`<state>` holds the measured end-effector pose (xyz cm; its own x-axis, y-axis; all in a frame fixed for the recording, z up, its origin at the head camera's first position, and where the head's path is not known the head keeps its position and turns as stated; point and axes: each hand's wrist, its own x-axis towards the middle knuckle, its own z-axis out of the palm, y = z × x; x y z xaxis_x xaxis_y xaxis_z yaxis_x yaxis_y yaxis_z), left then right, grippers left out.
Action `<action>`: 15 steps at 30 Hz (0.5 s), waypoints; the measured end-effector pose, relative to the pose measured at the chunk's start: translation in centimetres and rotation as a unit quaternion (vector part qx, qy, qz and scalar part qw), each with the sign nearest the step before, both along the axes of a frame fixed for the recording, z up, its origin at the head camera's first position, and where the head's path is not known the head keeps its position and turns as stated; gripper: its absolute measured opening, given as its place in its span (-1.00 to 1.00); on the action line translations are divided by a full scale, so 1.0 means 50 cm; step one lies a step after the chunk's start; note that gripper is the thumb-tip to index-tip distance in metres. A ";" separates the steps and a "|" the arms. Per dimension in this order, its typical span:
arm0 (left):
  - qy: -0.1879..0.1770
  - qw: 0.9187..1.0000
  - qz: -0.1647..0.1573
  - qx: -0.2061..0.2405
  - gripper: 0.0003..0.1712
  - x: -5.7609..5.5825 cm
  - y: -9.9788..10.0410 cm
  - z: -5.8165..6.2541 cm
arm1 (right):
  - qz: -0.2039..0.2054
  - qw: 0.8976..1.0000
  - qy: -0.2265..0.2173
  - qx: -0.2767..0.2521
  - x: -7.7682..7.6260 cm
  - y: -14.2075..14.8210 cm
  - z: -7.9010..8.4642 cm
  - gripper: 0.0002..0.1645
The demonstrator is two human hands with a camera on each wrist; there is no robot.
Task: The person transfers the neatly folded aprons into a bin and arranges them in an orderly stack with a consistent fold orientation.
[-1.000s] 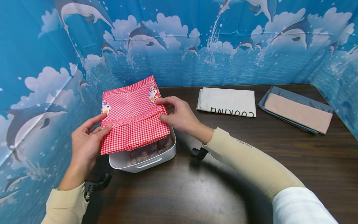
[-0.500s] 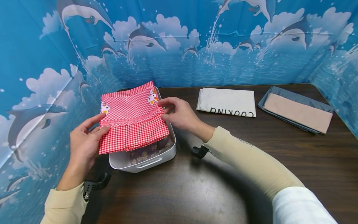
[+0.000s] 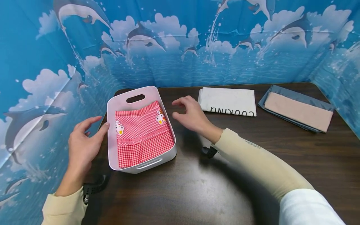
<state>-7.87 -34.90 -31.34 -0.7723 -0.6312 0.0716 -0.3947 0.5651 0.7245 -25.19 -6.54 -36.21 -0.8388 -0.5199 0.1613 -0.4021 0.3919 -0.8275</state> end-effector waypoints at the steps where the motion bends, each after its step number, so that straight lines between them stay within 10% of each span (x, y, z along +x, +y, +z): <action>1: 0.002 1.000 -0.005 0.001 -0.37 -0.002 0.005 -0.002 | -0.003 1.000 0.001 0.004 -0.003 0.007 -0.003 -0.55; 15: 0.032 0.982 -0.177 -0.062 -0.44 -0.011 0.140 -0.012 | -0.069 0.989 0.000 0.129 -0.063 0.138 -0.072 -0.47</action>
